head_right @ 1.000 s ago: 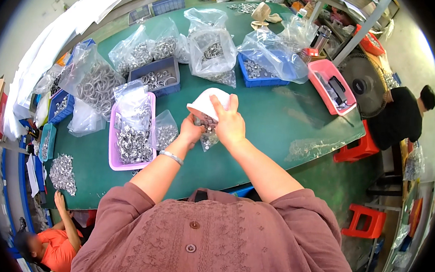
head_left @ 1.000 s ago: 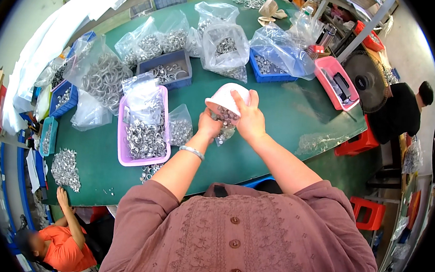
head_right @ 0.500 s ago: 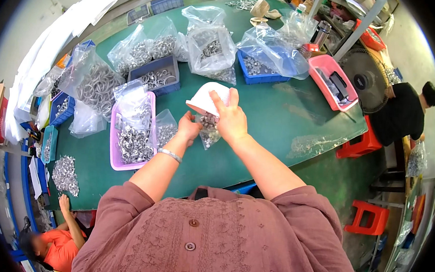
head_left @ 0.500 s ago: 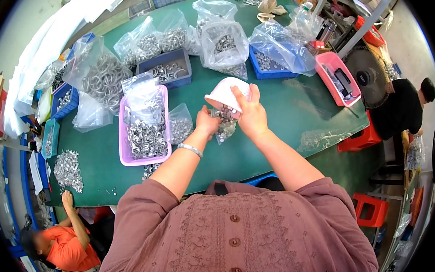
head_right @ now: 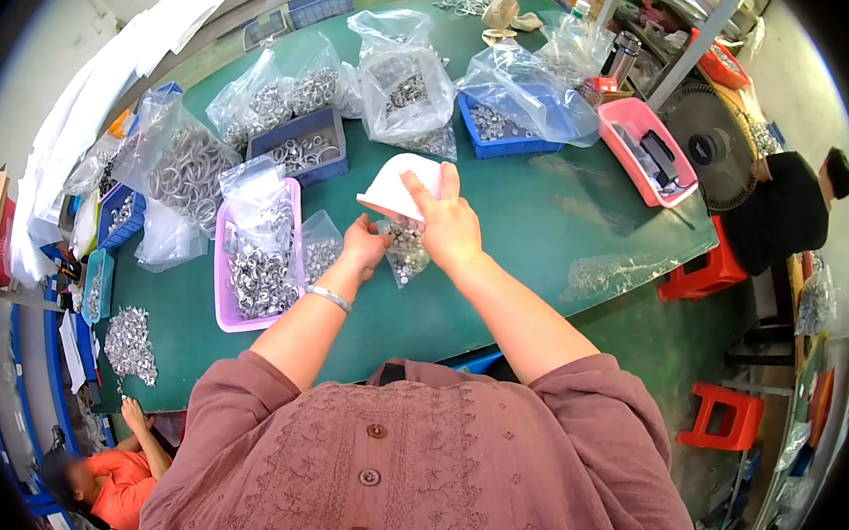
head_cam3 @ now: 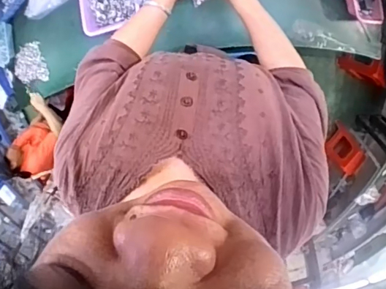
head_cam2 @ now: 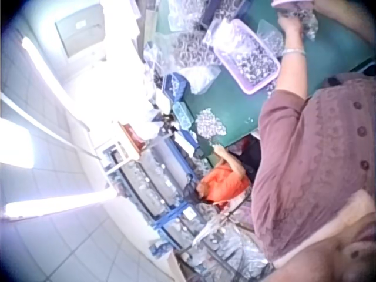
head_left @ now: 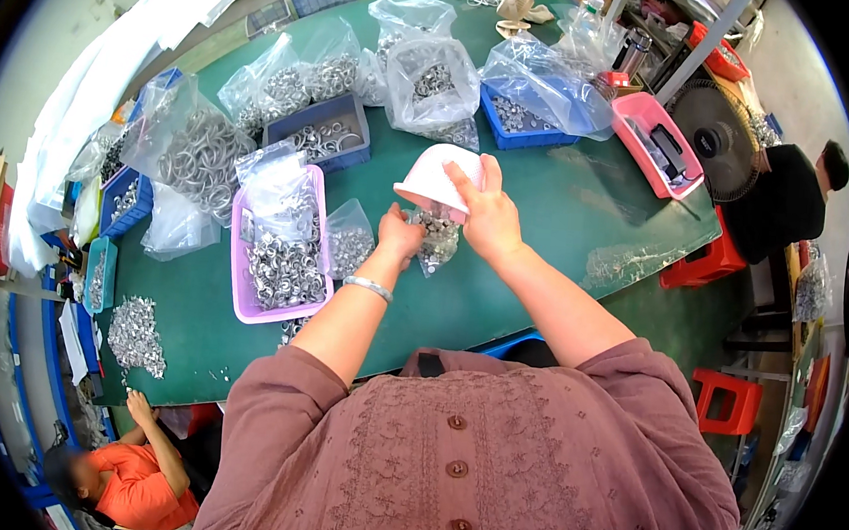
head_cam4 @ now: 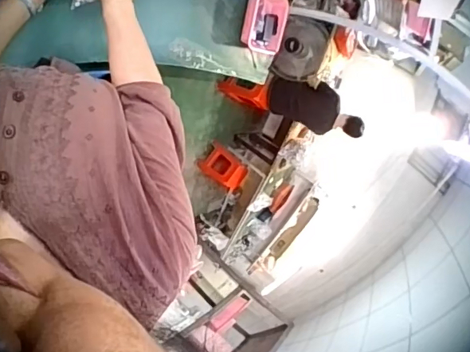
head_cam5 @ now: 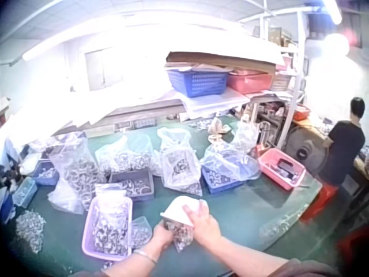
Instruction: The person packs metal parts into plastic bags and containers at a workstation, carries and retrieves bags of components from storage shelves, and dumps and sorts metal pieces into plastic baskets.
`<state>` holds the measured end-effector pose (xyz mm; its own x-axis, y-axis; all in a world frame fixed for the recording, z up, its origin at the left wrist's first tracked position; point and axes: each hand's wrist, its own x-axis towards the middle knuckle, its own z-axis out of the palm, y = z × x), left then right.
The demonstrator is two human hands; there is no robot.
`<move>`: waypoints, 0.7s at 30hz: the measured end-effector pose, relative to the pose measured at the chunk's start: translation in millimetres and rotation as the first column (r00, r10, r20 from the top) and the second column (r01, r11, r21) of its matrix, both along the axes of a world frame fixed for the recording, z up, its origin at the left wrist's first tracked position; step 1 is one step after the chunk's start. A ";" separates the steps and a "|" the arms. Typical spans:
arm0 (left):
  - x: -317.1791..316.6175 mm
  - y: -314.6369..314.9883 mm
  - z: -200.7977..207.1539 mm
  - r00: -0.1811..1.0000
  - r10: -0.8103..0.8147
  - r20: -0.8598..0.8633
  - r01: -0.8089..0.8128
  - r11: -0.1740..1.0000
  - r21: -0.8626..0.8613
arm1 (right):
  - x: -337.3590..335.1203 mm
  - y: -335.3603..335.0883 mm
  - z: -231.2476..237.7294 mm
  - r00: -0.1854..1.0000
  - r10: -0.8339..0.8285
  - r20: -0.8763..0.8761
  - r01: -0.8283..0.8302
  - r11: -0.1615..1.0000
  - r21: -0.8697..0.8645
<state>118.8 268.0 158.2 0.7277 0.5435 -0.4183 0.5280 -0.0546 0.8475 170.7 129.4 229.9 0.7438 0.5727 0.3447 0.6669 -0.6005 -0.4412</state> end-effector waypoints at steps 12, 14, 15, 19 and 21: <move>0.6 -3.5 4.4 0.999 -0.011 -0.054 0.014 0.998 0.064 | 10.1 -2.7 0.5 0.998 -0.054 -0.036 0.054 0.999 0.005; -0.2 -2.2 2.5 0.997 -0.014 -0.071 0.019 0.997 0.072 | 9.6 -2.9 1.1 0.999 -0.043 0.002 0.043 0.999 0.016; -0.9 -0.9 1.7 0.998 -0.011 -0.056 0.015 0.997 0.073 | 9.4 -2.5 1.4 0.999 -0.043 0.002 0.042 0.999 0.018; -1.1 -4.5 1.6 0.999 -0.002 -0.038 0.005 0.998 0.063 | 9.9 -5.0 4.7 0.996 -0.048 -0.081 0.049 0.999 0.011; -0.9 -5.1 1.3 0.999 -0.004 -0.035 0.007 0.997 0.076 | 11.6 -7.2 2.2 0.995 -0.059 -0.078 0.061 0.998 0.024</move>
